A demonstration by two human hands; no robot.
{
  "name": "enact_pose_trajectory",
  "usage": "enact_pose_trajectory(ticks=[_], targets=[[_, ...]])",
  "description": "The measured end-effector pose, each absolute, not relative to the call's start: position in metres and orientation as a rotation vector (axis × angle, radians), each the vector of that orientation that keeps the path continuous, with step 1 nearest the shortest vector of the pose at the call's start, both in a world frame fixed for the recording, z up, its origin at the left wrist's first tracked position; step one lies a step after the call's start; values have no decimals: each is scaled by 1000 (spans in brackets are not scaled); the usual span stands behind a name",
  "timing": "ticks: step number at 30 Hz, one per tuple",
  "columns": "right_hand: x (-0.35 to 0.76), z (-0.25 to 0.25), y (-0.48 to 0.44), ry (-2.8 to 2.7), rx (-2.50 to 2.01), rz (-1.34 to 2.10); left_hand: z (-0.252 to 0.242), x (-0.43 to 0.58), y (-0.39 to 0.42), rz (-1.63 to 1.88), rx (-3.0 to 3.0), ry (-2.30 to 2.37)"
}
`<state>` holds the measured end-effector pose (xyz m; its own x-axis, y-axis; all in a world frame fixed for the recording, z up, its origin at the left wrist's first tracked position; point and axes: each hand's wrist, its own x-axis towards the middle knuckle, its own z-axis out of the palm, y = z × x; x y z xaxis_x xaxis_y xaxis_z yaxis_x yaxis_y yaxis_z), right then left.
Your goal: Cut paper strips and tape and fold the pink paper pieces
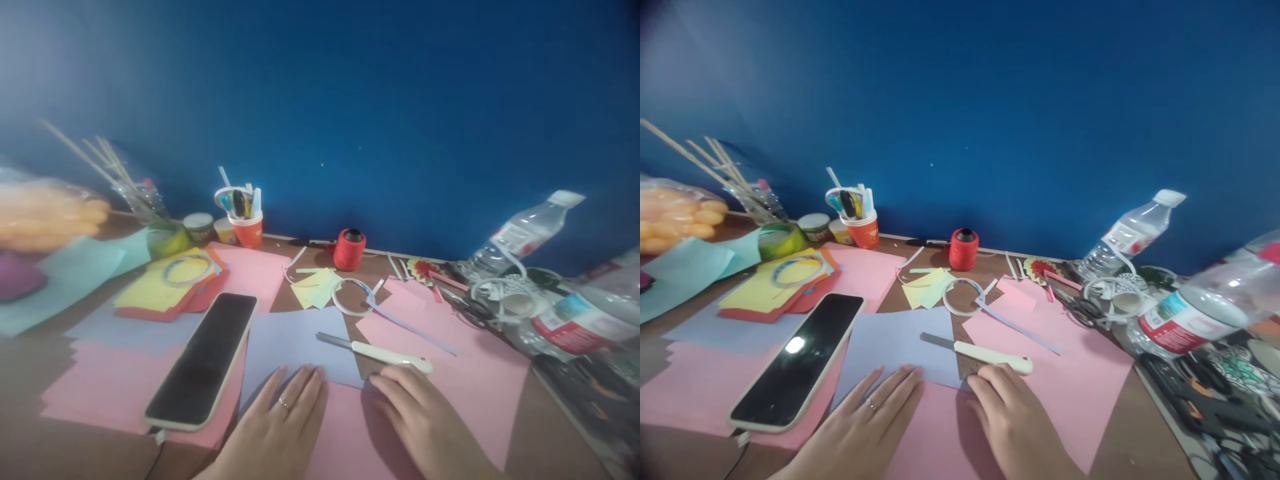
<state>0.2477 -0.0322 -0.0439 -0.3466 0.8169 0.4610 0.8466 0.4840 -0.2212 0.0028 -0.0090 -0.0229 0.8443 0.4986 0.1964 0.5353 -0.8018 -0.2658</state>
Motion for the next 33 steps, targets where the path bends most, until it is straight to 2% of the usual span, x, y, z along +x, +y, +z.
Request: enact_pose_trajectory(ticks=[4, 9, 18, 22, 24, 28, 33], targets=[[245, -46, -29, -2197, -1457, 46, -16, 2, -11, -45, -2901, -862], [242, -44, -29, -2180, -1463, 38, -8, 4, -18, 30, -3040, -1024], [236, -41, -27, -2178, -1365, -418, -4, 0, -20, -66, -3055, -1014], [236, -45, -25, -2134, -1203, -473, -2, 7, -15, -286, -2992, -1065], [236, -42, -26, -2130, -1175, -412, 3, 9, -14, -414, -3008, -1109], [240, -20, -28, -2159, -1218, -40, 18, 4, -10, -571, -3135, -1253], [266, 14, -17, -2122, -1394, 282, 39, -10, 10, -493, -3106, -1339]])
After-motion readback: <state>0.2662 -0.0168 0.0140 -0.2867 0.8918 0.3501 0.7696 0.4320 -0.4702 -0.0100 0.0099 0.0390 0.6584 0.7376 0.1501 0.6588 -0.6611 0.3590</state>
